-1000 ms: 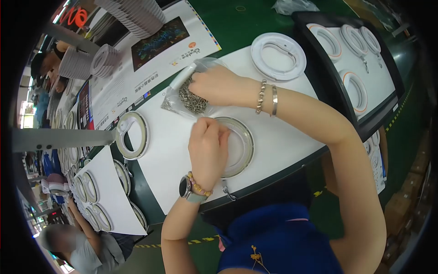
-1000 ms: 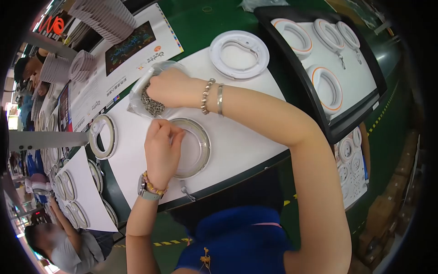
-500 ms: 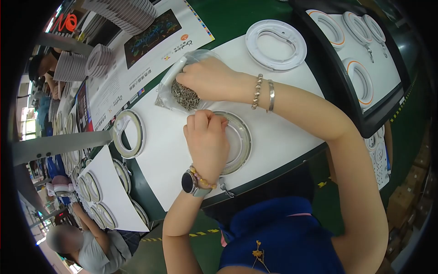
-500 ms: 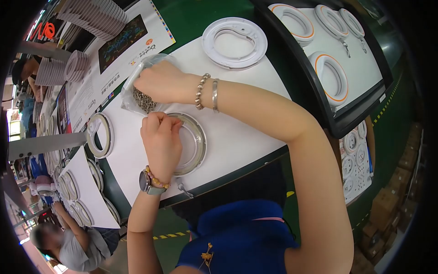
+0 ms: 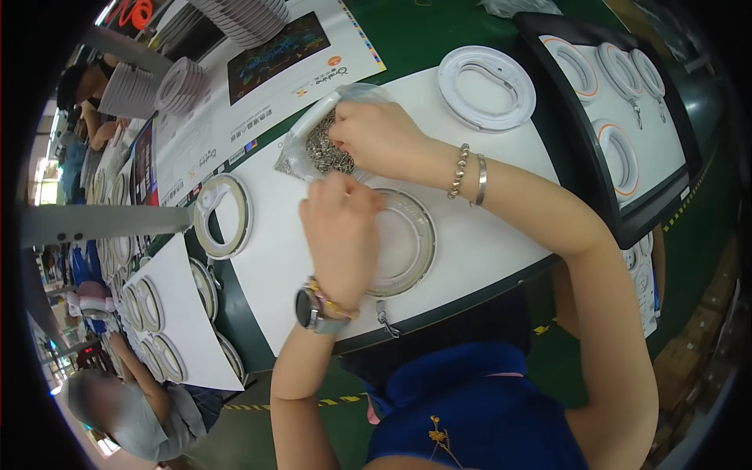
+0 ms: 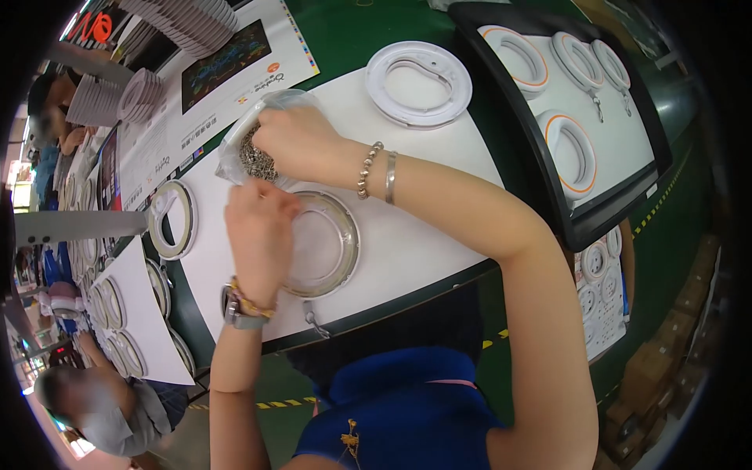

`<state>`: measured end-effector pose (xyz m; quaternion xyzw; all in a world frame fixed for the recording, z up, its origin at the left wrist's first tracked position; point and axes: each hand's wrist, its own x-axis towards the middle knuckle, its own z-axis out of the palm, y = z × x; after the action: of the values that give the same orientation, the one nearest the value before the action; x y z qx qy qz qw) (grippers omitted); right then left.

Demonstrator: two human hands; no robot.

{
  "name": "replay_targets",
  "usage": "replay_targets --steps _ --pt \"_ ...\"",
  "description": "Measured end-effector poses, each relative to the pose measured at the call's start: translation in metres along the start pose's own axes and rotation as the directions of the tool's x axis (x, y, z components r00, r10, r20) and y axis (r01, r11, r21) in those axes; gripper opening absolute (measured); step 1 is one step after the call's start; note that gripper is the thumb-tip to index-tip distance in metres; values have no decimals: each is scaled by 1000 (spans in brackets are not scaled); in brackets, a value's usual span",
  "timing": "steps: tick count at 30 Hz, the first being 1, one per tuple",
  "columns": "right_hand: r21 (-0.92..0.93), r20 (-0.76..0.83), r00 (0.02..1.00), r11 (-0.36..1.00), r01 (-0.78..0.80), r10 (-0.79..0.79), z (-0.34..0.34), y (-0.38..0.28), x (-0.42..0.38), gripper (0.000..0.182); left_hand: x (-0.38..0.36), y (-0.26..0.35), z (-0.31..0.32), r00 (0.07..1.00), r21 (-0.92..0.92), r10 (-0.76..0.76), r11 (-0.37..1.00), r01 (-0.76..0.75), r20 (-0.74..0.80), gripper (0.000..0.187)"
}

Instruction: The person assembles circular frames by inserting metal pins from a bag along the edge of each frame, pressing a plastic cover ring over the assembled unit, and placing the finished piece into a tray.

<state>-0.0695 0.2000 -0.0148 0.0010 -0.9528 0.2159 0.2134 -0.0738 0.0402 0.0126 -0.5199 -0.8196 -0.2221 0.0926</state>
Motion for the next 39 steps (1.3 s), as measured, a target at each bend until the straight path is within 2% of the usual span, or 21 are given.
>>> replay_targets --steps 3,6,7,10,13,16,19,25,29,33,35,37,39 --pt "-21 44 999 1000 -5 6 0 -2 -1 3 21 -30 -10 989 -91 -60 995 48 -139 6" --pt "-46 54 997 998 -51 54 0 -4 -1 4 40 -66 6 995 -33 14 999 -17 -98 3" --pt "-32 -4 999 999 -33 33 1 -6 -2 5 43 -74 13 997 -10 36 999 -37 -69 4" --pt "174 -61 996 984 -49 61 -11 -20 -6 7 48 -81 23 997 28 82 996 -82 0 4" --pt "286 -18 998 957 -49 56 -22 -50 -26 7 50 -81 22 996 46 90 995 -91 11 5" --pt "355 136 991 933 -57 9 -16 -74 -51 11 48 -81 26 997 22 71 997 -71 -23 3" --pt "346 143 985 937 40 -94 -5 -80 -62 11 47 -78 27 995 32 68 997 -65 -73 3" --pt "249 166 976 964 95 -139 1 -87 -59 11 47 -79 31 987 7 99 995 -99 -128 5" --pt "179 249 958 979 96 -140 -1 -92 -55 11 47 -78 33 982 -16 112 993 -116 -149 6" --pt "118 276 947 984 136 -165 -3 -95 -51 11 47 -75 28 994 -10 71 997 -72 -86 2" --pt "89 293 943 986 140 -160 -3 -97 -50 11 48 -73 26 999 -12 29 1000 -29 -33 7" --pt "64 308 942 991 121 -136 -3 -100 -51 10 47 -74 24 999 -55 17 998 -19 -49 12" --pt "115 279 954 990 76 -106 -3 -97 -54 8 46 -76 21 999 -89 7 996 -12 -49 16"
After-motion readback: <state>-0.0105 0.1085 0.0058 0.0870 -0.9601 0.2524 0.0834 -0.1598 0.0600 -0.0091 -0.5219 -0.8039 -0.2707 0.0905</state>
